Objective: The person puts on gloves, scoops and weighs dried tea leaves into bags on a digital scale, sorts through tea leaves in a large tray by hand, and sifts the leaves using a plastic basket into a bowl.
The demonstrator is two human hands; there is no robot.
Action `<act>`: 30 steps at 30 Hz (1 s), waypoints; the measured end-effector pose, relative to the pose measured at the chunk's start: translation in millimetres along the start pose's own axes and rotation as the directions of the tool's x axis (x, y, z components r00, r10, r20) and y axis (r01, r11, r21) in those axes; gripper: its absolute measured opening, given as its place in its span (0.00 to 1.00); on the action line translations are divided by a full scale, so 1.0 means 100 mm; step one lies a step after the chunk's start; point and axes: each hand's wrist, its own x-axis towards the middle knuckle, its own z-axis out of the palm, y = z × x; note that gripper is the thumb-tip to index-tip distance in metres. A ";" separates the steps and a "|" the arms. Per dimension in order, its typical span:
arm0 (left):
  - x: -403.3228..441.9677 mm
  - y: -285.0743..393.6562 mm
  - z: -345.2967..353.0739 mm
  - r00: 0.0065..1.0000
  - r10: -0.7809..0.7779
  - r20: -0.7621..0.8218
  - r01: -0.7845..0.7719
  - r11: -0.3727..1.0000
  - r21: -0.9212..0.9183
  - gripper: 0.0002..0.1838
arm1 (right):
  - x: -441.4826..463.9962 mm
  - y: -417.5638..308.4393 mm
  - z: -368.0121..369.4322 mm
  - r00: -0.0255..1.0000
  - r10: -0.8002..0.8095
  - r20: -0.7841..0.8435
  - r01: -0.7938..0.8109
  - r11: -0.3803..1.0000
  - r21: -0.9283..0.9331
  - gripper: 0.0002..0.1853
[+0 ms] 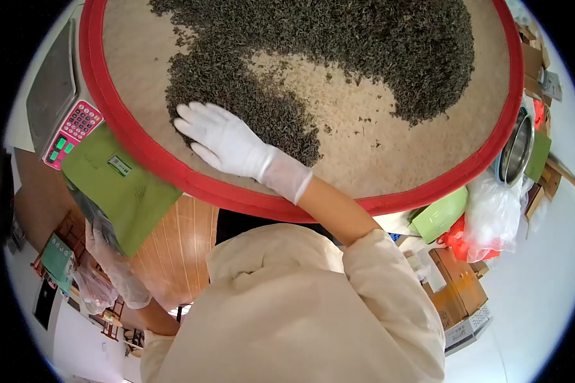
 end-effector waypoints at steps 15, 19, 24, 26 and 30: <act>0.10 0.43 0.06 0.973 -0.007 0.233 -0.064 0.953 0.297 0.13 | 0.55 0.95 -0.35 0.950 -0.003 -0.311 -0.047 0.987 -0.152 0.23; 0.12 0.24 -0.06 0.975 0.007 0.222 -0.055 0.976 0.212 0.12 | 0.99 1.06 -0.14 0.973 -0.162 -0.163 0.112 0.953 -0.281 0.24; 0.03 0.28 0.08 0.987 0.030 0.156 -0.064 0.974 0.218 0.12 | 0.55 0.68 -0.13 0.973 -0.233 -0.006 0.233 0.972 0.044 0.20; 0.04 0.25 0.10 0.986 0.057 0.156 -0.094 0.966 0.239 0.12 | 0.25 0.52 -0.22 0.968 -0.251 0.011 0.246 0.956 0.158 0.17; 0.04 0.17 0.10 0.985 0.076 0.157 -0.105 0.977 0.185 0.12 | 0.01 0.39 -0.53 0.995 0.094 0.015 -0.090 0.874 0.478 0.13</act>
